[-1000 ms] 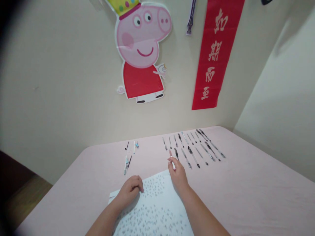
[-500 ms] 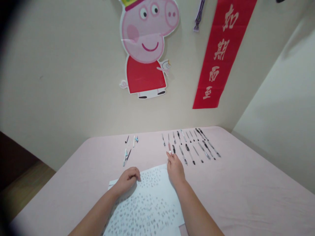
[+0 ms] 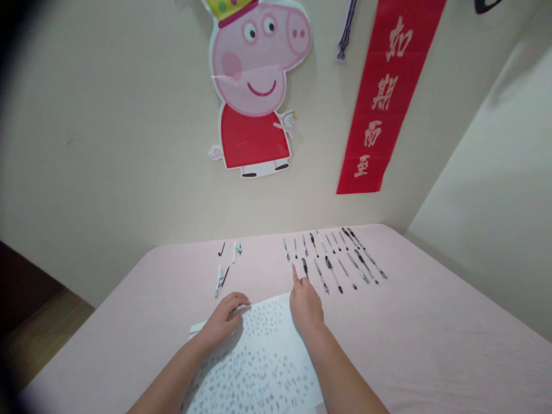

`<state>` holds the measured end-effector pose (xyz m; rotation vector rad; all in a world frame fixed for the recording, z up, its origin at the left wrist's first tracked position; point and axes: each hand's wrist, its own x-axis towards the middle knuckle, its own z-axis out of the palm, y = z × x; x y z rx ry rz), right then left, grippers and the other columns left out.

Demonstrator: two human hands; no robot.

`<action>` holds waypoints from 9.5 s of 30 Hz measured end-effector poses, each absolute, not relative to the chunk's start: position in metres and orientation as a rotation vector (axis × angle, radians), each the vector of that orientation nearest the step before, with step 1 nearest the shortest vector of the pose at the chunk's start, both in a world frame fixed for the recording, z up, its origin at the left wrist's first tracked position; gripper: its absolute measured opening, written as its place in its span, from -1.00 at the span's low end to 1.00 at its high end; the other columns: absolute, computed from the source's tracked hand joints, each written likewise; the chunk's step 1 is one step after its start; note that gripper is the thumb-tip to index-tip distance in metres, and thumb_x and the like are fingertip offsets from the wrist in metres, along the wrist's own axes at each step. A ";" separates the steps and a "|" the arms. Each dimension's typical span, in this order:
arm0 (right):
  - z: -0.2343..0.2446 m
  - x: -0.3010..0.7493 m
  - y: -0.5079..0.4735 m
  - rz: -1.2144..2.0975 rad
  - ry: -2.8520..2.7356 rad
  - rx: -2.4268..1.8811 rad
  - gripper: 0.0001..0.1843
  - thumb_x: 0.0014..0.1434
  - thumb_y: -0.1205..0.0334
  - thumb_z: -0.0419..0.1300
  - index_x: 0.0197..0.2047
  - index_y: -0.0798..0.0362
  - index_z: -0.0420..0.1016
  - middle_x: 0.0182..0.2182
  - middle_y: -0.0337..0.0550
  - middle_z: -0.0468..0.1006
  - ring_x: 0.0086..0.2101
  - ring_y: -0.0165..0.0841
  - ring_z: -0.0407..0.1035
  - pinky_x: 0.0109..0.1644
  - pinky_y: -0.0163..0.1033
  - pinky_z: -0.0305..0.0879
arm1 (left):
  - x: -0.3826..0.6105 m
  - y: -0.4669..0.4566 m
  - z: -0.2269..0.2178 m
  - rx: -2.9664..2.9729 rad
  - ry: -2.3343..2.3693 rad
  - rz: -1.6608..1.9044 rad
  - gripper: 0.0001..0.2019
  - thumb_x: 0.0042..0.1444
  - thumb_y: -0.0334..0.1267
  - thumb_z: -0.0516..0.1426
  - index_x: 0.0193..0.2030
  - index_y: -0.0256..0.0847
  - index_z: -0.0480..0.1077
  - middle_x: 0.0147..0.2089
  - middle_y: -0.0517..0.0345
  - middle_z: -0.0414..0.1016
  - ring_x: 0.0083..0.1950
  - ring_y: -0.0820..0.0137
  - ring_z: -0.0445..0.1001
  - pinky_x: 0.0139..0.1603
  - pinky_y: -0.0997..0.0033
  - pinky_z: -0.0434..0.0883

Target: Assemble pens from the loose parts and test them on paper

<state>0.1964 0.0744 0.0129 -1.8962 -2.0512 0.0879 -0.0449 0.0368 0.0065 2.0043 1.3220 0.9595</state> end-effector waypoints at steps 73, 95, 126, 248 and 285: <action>0.010 0.132 0.056 0.676 -2.190 -1.344 -0.64 0.14 0.44 -0.07 -0.16 0.05 0.51 -0.30 -0.13 0.49 -0.27 -0.36 0.38 -0.16 -0.34 0.18 | -0.106 0.071 0.016 1.888 1.891 1.099 -0.75 0.04 -0.38 -0.01 -0.21 -0.20 0.46 -0.14 0.02 0.46 -0.08 0.26 0.46 -0.10 0.24 0.45; 0.007 0.135 0.060 0.714 -2.175 -1.308 -0.64 0.11 0.42 -0.05 -0.16 0.05 0.53 -0.26 -0.12 0.54 -0.22 -0.35 0.39 -0.10 -0.33 0.19 | -0.100 0.100 0.006 1.998 1.988 0.857 -0.69 0.06 -0.47 0.02 -0.07 -0.28 0.45 0.06 -0.08 0.42 0.11 0.24 0.37 0.20 0.19 0.24; 0.002 0.134 0.066 0.704 -2.033 -1.303 -0.65 0.15 0.41 -0.02 -0.13 0.08 0.54 -0.26 -0.06 0.55 -0.22 -0.30 0.42 -0.09 -0.28 0.26 | -0.041 0.068 0.021 2.146 1.694 0.591 -0.57 0.03 -0.53 -0.02 0.04 -0.18 0.37 -0.13 0.01 0.42 -0.11 0.32 0.41 -0.06 0.40 0.31; -0.006 0.138 0.079 1.097 -1.429 -0.886 -0.61 0.06 0.35 0.09 -0.04 -0.03 0.51 -0.07 -0.04 0.43 -0.14 -0.28 0.40 -0.23 -0.23 0.40 | -0.044 0.070 0.007 1.998 1.584 1.110 -0.90 0.06 -0.32 0.07 -0.37 -0.19 0.42 -0.37 0.09 0.43 -0.30 0.30 0.40 -0.29 0.34 0.32; -0.008 0.134 0.076 0.967 -1.677 -0.936 -0.72 0.06 0.44 0.07 -0.24 0.07 0.56 -0.31 -0.12 0.52 -0.35 -0.39 0.36 -0.31 -0.32 0.27 | -0.051 0.070 0.007 1.841 1.649 0.938 -0.92 -0.03 -0.33 0.10 -0.35 -0.16 0.38 -0.39 0.17 0.48 -0.32 0.32 0.42 -0.28 0.38 0.29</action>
